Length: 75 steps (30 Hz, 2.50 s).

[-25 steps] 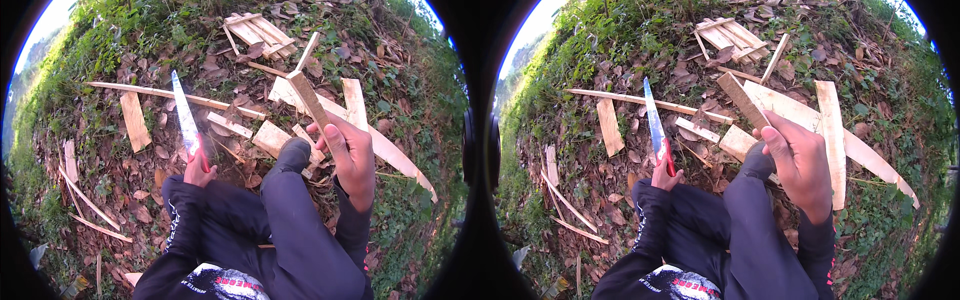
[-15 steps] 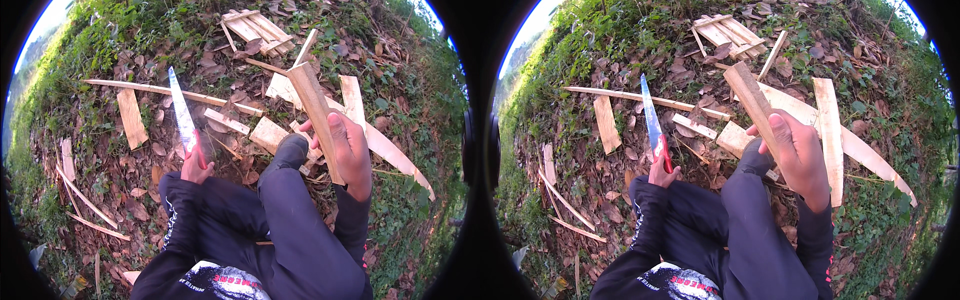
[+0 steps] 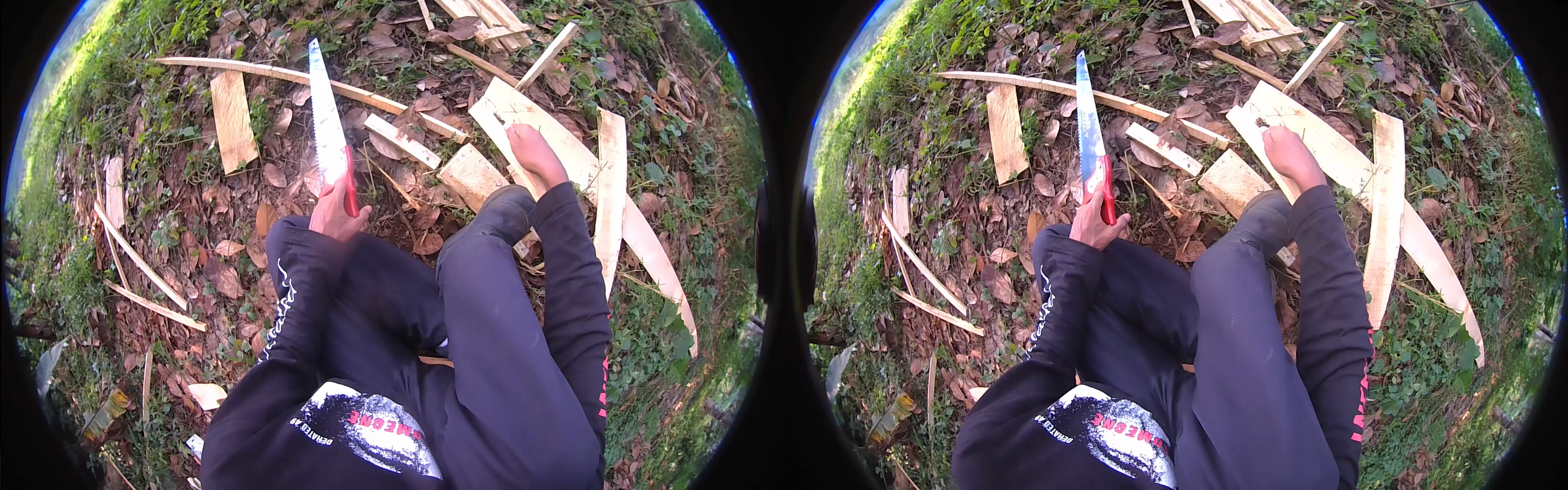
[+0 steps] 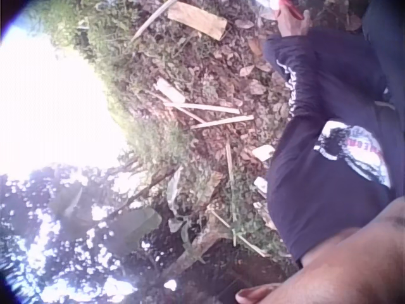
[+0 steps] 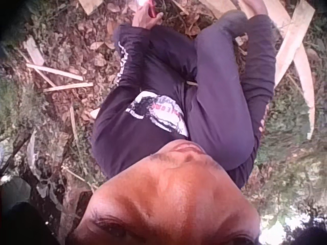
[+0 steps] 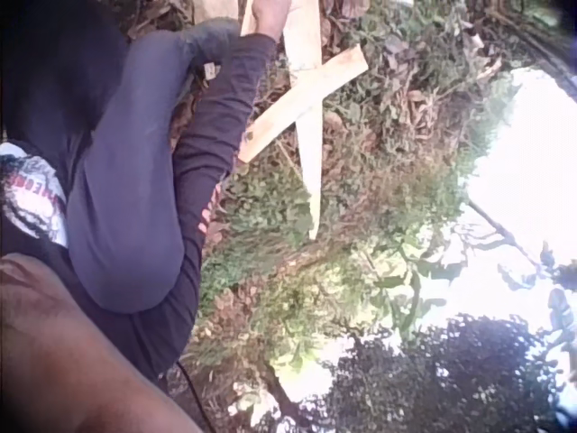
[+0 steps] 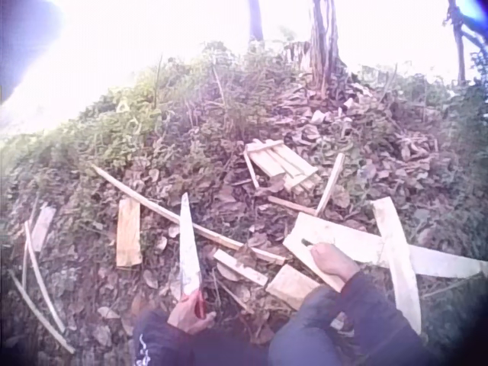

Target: The person sits on the ground and uses a red folding saw to cut a piece of wood. They hold the wood with their left hand and saw with their right hand, producing wood shavings and cut pieces.

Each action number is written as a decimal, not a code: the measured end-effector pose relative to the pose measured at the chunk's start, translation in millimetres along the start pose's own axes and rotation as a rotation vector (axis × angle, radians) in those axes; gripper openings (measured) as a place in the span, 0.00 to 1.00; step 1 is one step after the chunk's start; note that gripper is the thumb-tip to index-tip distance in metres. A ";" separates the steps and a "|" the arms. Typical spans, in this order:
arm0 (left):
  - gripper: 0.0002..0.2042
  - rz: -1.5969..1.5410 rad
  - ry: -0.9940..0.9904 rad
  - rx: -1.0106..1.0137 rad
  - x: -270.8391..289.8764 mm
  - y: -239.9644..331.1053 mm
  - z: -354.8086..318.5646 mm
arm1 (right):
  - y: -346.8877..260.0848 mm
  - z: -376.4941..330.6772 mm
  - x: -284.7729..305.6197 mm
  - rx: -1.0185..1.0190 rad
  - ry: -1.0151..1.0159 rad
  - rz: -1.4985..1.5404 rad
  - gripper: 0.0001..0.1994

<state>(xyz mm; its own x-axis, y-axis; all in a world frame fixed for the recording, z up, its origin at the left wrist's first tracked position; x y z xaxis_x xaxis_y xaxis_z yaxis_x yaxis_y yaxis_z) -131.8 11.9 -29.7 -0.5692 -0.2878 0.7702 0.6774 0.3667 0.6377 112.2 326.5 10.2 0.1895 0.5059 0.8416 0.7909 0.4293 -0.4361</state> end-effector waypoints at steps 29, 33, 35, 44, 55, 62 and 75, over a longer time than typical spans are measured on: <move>0.14 -0.335 0.425 0.009 37.1 -1.1 -24.5 | -32.9 -31.5 -112.8 0.169 0.312 0.047 0.19; 0.13 -0.630 0.411 -0.023 58.5 32.2 -55.1 | -16.6 -20.3 -117.8 0.131 0.239 0.048 0.20; 0.12 -0.763 0.319 -0.077 50.6 34.5 -58.2 | -10.6 -15.1 -120.4 0.067 0.201 0.055 0.23; 0.09 -1.111 -0.060 -0.036 1.8 45.3 -41.2 | -34.4 -28.1 -127.5 0.014 0.223 -0.351 0.57; 0.07 -1.069 -0.157 -0.030 -15.1 54.0 -32.3 | -50.2 -40.5 -115.5 -0.017 0.272 -0.349 0.50; 0.06 -1.097 -0.175 -0.028 -20.6 51.4 -34.6 | -49.8 -38.6 -117.1 -0.060 0.206 -0.355 0.51; 0.10 -1.042 -0.136 -0.022 -23.4 49.2 -34.0 | -51.8 -39.2 -115.7 -0.064 0.209 -0.319 0.49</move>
<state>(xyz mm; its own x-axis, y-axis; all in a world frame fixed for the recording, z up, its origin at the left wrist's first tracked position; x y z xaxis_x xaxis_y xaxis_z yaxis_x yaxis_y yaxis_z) -69.3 6.6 -15.9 -0.9219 -0.3496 -0.1667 -0.1698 -0.0220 0.9852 72.1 216.4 -52.1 0.0368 0.1884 0.9814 0.8628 0.4895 -0.1263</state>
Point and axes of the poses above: each hand's wrist, its own z-axis towards the middle knuckle, its own x-axis out of the back of the hand, y = z × x, the point moved 4 cm from there along z, towards the middle knuckle, and after that the axes turned 1 degree about -x, right-handed, at the moved point
